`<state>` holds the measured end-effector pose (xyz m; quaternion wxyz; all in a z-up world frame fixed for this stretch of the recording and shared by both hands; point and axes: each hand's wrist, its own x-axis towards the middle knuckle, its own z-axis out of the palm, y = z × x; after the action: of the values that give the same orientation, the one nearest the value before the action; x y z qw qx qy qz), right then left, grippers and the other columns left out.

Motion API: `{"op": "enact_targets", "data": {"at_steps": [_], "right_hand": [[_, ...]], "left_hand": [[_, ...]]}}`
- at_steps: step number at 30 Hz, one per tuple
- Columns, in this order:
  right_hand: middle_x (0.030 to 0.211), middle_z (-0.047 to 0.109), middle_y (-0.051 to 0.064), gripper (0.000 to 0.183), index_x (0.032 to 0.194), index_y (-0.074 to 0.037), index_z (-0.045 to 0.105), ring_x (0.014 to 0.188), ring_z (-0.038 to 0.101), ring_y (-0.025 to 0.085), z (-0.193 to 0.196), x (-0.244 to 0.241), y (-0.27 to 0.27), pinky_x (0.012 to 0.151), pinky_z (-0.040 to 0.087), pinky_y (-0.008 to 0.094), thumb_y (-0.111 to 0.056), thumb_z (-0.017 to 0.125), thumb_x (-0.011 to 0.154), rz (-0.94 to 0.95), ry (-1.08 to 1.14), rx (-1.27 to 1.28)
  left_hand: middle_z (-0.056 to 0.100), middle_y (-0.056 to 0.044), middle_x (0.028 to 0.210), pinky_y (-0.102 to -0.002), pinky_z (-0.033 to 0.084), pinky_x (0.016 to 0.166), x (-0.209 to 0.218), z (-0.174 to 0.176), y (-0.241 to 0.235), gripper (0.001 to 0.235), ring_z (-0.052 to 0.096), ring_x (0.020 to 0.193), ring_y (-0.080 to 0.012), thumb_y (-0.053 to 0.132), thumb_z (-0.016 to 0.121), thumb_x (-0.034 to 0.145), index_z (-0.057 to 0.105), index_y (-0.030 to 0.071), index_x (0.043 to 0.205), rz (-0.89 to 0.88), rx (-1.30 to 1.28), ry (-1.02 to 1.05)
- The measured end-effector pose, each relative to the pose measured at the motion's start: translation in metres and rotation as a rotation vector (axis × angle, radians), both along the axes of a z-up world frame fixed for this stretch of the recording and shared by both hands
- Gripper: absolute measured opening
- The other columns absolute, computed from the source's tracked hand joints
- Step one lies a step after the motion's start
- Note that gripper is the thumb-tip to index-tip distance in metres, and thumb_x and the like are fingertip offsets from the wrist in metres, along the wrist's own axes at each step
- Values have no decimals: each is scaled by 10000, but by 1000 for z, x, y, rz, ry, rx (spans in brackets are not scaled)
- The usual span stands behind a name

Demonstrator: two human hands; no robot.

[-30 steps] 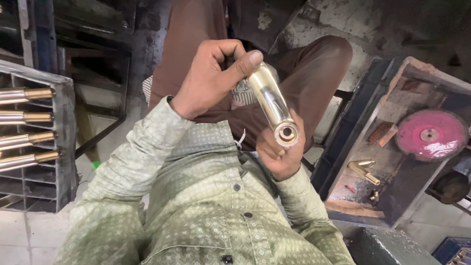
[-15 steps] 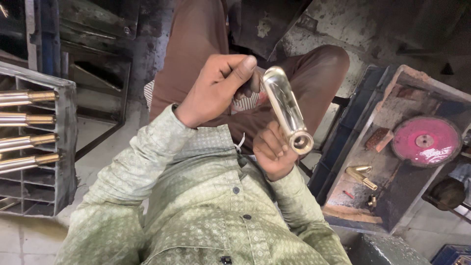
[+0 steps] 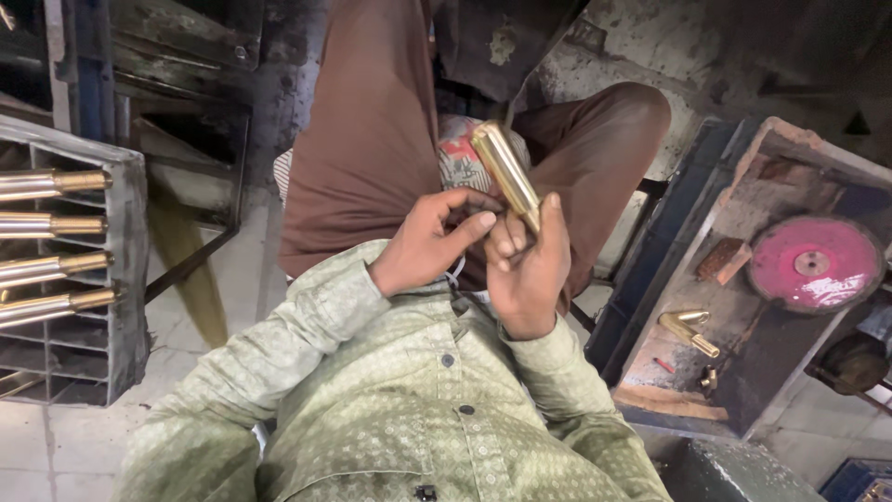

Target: The person takes brass faucet components from a tray and polishes them using a stationary grinding machine, turning the faucets to reach different sides before placing them back into the tray.

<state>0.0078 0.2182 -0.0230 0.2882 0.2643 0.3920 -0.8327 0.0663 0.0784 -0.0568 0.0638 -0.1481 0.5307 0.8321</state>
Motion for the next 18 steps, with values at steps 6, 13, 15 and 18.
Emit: {"op": "enact_targets", "data": {"at_steps": [6, 13, 15, 18], "right_hand": [[693, 546, 34, 213, 1018, -99, 447, 568, 553, 96, -22, 2, 6, 474, 429, 226, -276, 514, 1114, 231, 543, 383], [777, 571, 77, 337, 980, -28, 512, 630, 542, 139, -27, -22, 26, 584, 444, 283, -297, 559, 1178, 542, 1045, 893], [747, 595, 108, 402, 956, -11, 529, 602, 566, 187, -19, -27, 18, 620, 464, 326, -336, 557, 1192, 605, 1254, 963], [716, 595, 147, 467, 908, -4, 505, 638, 656, 228, -6, -30, 1, 597, 474, 359, -417, 556, 1120, 728, 1321, 927]], "left_hand": [[713, -73, 987, -318, 516, 725, 16, 14, -2, 239, 635, 808, -203, 151, 769, 919, 723, 50, 1130, 107, -628, 6], [675, -103, 1266, -480, 433, 1085, 13, 24, -9, 526, 559, 1259, -298, 125, 765, 801, 636, 93, 1309, 129, -1194, 506], [681, -100, 1259, -484, 410, 1111, 5, 22, -8, 563, 558, 1286, -287, 121, 752, 780, 622, 84, 1326, 120, -1182, 474], [683, -88, 1203, -472, 414, 1115, 1, 18, -6, 587, 575, 1283, -280, 124, 750, 774, 610, 57, 1341, 153, -1113, 425]]}}
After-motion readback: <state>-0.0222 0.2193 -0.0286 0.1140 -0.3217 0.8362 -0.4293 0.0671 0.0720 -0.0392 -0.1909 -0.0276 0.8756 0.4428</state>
